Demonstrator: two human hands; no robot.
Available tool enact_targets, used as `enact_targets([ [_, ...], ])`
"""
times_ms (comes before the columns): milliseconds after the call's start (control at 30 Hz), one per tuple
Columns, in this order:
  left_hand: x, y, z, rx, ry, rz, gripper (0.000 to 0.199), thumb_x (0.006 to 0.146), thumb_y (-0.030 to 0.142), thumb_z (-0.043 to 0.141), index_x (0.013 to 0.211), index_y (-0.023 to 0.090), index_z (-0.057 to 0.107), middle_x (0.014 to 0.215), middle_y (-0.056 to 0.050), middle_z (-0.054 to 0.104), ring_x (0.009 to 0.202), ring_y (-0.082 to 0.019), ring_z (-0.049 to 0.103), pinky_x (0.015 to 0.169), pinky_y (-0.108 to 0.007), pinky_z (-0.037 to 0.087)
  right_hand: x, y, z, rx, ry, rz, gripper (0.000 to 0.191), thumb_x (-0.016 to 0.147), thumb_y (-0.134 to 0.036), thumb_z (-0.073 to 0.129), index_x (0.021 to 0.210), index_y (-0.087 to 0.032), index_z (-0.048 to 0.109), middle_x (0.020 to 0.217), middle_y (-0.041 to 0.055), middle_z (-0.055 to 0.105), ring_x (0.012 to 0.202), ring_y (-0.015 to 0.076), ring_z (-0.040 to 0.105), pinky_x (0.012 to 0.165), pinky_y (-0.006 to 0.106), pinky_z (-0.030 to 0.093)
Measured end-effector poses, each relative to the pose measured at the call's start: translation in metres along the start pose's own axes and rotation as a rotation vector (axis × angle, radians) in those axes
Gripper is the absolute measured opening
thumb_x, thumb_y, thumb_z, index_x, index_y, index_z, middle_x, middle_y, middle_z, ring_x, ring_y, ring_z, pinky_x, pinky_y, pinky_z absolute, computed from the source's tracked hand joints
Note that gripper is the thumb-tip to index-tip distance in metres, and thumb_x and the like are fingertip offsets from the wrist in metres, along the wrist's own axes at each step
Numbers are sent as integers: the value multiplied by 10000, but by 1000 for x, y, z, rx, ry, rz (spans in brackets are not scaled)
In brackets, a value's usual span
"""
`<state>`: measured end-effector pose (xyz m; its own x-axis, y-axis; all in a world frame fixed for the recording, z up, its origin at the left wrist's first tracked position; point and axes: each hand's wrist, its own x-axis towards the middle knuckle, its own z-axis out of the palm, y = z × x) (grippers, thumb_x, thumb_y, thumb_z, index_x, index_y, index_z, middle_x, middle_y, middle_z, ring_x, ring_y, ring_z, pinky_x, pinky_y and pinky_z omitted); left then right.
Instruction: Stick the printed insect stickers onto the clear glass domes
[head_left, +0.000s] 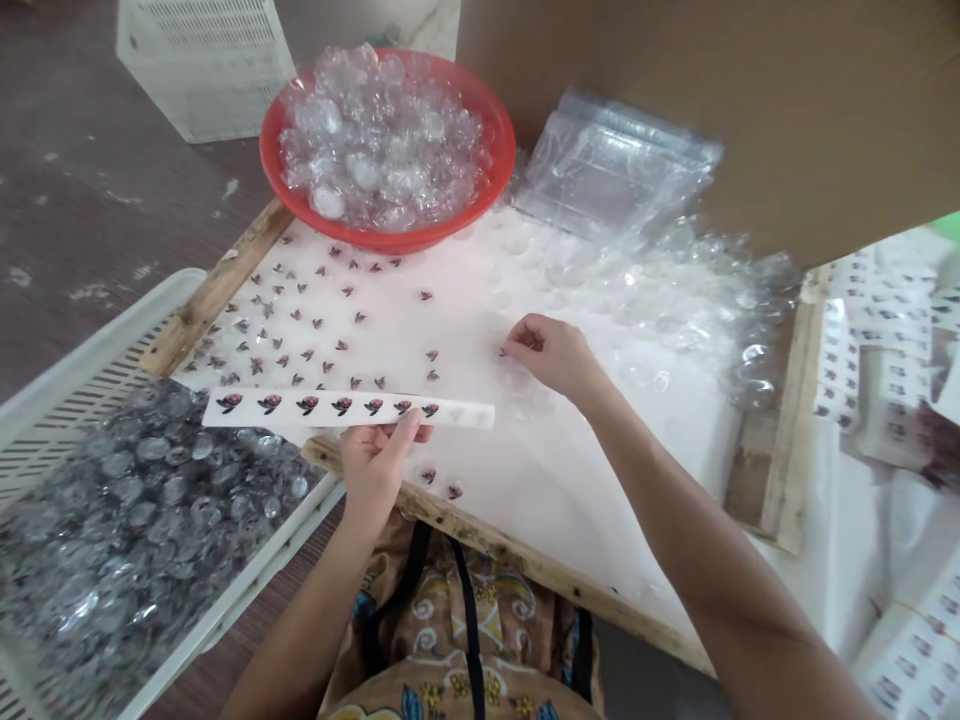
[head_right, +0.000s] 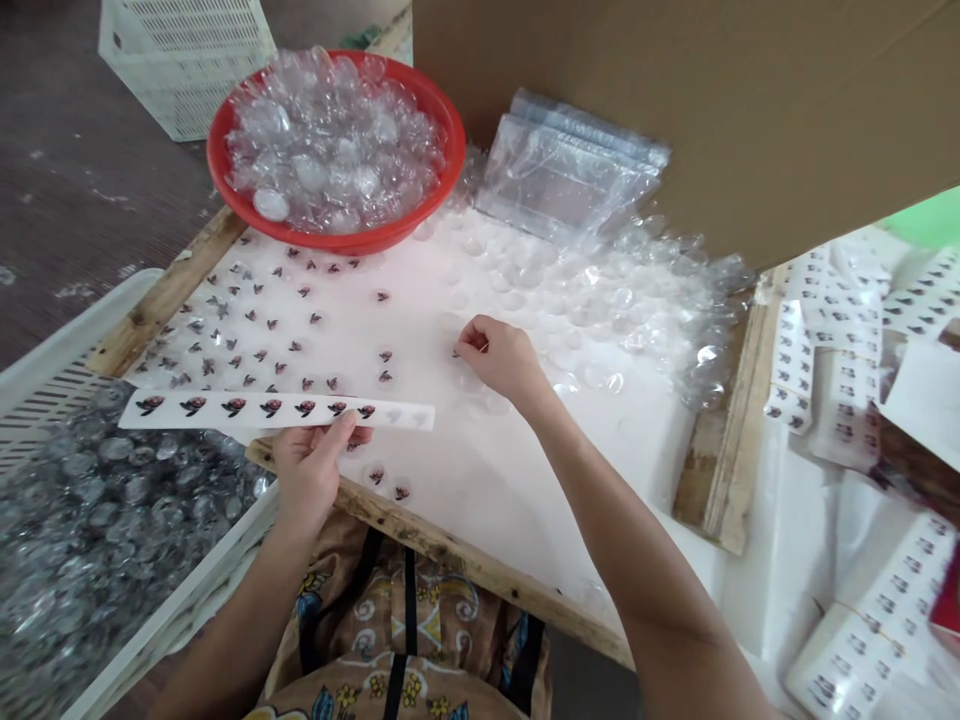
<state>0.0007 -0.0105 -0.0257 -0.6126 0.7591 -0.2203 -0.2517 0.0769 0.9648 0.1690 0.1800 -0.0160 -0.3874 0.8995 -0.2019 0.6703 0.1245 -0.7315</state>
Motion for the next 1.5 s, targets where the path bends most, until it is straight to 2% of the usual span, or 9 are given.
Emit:
enact_targets([
  [300,-1,1,1,33,-5,-3,197,787,366,785,809,171,768,693,-33,757,609,-165,716,628,-248,581,-5,-9,32,-212,81,-212,78,793,-158,593,780,-199,658,945,65,666,675,146,573,675,310,433],
  [467,0,2,1,47,-4,2,222,782,383,782,812,164,769,685,-44,759,607,-179,720,622,-262,580,-15,-19,28,-143,69,-210,277,832,-109,579,1073,-223,656,843,27,720,743,184,637,717,323,461],
  [667,1,7,4,112,-4,-11,219,793,378,782,793,160,770,678,-38,761,634,-169,728,650,-240,574,-50,-47,27,90,-194,-471,164,870,-243,671,1032,-215,675,978,43,738,852,169,677,721,276,513],
  [867,3,0,3,23,31,-60,315,829,458,727,809,147,776,677,-62,771,593,-200,735,657,-300,611,-62,-51,48,-164,19,-660,156,979,-227,537,909,-213,675,925,67,752,834,193,677,765,329,503],
  [1000,4,-1,2,44,32,-87,349,845,461,706,724,140,770,670,-84,770,605,-209,742,675,-301,609,-62,-53,41,-65,80,-764,190,965,-203,535,815,-229,649,1027,62,759,945,205,688,836,367,516],
  [1100,4,0,1,99,31,-90,356,854,460,694,703,147,769,667,-85,769,604,-205,742,671,-291,604,-45,-53,23,167,180,-586,102,903,-242,612,801,-237,618,993,51,729,978,204,667,847,372,527],
  [1167,5,1,1,95,23,-89,349,843,466,700,702,153,764,653,-81,765,595,-213,741,656,-299,606,-23,-45,12,268,246,-359,87,857,-269,637,791,-238,591,845,21,686,813,175,645,740,338,524],
  [1267,5,1,1,76,17,-78,327,826,463,710,724,157,762,639,-71,759,597,-224,743,649,-309,609,12,-22,6,298,182,-141,117,808,-281,639,743,-226,558,647,-28,588,605,125,535,600,286,445],
  [1500,4,4,4,83,7,-50,337,829,456,703,700,150,759,595,-67,739,568,-215,733,624,-299,601,42,9,20,220,167,-18,92,768,-246,623,718,-215,551,595,-42,561,566,112,490,596,275,387],
])
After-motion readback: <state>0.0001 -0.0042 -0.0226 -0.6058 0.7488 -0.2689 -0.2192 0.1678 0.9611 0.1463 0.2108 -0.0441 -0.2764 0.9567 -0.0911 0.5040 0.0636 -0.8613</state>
